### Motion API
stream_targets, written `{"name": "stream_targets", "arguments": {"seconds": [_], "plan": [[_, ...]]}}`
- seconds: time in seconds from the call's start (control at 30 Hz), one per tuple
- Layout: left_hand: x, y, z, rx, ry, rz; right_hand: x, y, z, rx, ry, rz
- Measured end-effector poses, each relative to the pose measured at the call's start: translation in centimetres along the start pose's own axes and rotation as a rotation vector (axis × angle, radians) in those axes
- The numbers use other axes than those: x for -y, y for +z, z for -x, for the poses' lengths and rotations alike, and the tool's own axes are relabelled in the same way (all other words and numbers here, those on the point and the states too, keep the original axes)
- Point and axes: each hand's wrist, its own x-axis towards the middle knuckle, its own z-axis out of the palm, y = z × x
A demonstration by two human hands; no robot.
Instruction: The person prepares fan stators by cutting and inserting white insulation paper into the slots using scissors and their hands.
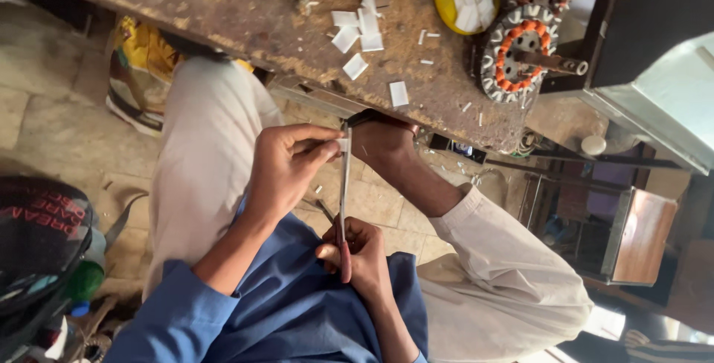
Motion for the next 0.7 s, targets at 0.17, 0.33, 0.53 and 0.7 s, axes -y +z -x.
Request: {"name": "stream_targets", "arguments": {"seconds": [0.17, 0.33, 0.53, 0.7], "plan": [[0.13, 0.14, 0.17, -0.007, -0.034, -0.034, 0.51, 0.38, 0.07, -0.063, -0.011, 0.085], [0.49, 0.41, 0.28, -0.020, -0.015, -0.035, 0.84, 0.72, 0.06, -0.084, 0.008, 0.079], [0.45, 0.70, 0.47, -0.035, -0.005, -0.062, 0.96, 0.63, 0.12, -0.086, 0.009, 0.079], [0.30, 0.72, 0.49, -0.035, -0.023, -0.088, 1.03, 0.51, 0.26, -0.058, 0.022, 0.069]]}}
